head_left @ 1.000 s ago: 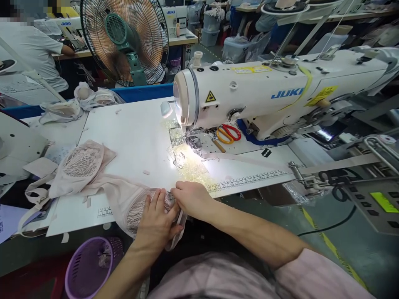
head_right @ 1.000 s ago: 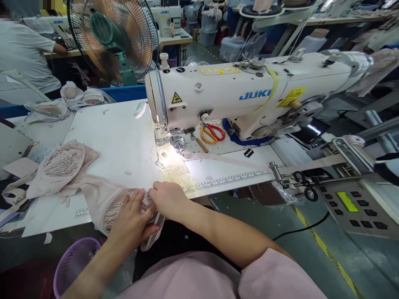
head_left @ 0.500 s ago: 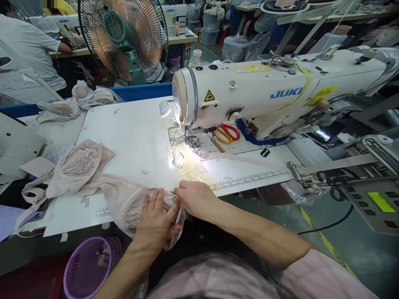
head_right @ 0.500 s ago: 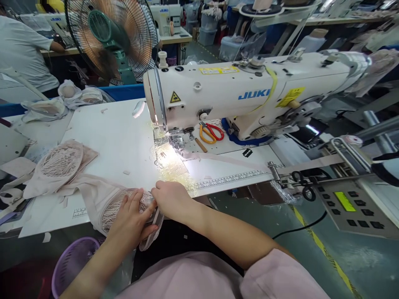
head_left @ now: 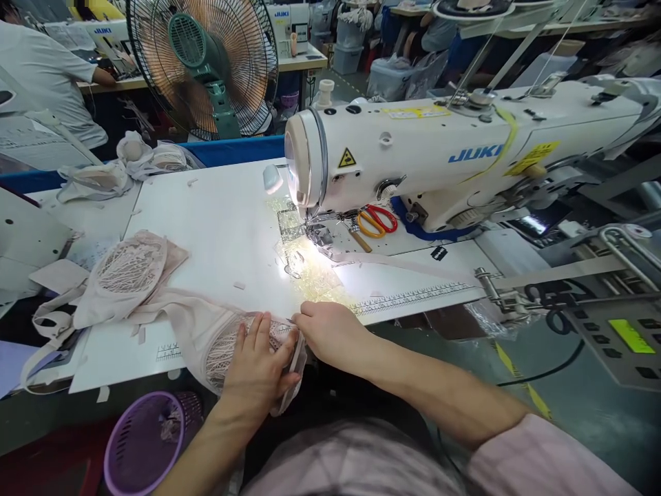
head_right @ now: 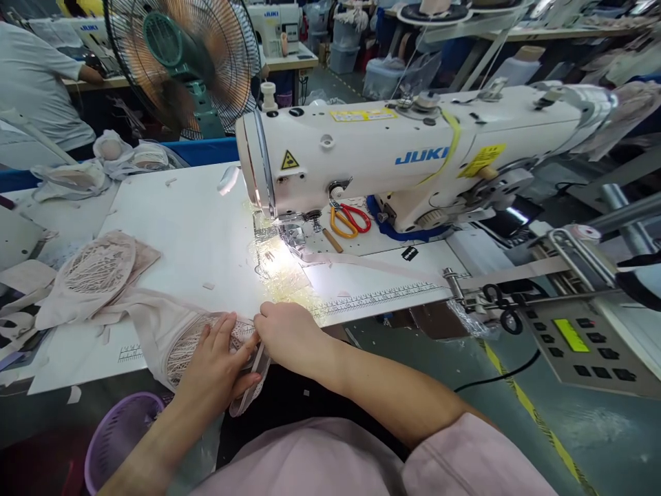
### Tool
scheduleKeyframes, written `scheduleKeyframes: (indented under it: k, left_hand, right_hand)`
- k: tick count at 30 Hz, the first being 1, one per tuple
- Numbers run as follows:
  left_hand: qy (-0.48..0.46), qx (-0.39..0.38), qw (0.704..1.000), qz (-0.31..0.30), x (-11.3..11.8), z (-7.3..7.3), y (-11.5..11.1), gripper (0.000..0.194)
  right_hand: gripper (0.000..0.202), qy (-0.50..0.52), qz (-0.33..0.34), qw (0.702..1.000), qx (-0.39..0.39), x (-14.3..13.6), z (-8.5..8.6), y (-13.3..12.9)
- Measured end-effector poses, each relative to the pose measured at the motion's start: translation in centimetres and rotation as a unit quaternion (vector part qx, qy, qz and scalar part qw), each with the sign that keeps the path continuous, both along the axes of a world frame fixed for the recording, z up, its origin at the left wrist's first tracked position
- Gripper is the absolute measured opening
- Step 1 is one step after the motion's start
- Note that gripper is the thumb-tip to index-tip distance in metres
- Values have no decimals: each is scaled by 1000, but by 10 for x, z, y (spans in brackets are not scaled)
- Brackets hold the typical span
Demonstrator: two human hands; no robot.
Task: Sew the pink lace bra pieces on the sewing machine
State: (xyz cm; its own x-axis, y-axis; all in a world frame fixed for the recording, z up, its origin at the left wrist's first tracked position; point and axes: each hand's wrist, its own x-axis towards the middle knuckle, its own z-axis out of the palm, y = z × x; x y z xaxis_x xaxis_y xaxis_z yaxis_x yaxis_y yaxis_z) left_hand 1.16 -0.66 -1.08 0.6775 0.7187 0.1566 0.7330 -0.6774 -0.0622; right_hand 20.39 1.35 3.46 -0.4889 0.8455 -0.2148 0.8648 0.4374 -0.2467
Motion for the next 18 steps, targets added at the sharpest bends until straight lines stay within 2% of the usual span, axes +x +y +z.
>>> scheduleKeyframes:
  k: [9, 14, 18]
  left_hand:
    - [9, -29, 1000, -2, -1, 1, -1, 64]
    - [2, -26, 1000, 4, 0, 1, -2, 67]
    - [2, -29, 1000, 9, 0, 1, -2, 70]
  right_hand:
    - [16, 23, 7, 999, 23, -16, -17, 11]
    - [15, 13, 31, 999, 10, -7, -12, 9]
    - [16, -7, 22, 1000, -14, 4, -1, 3]
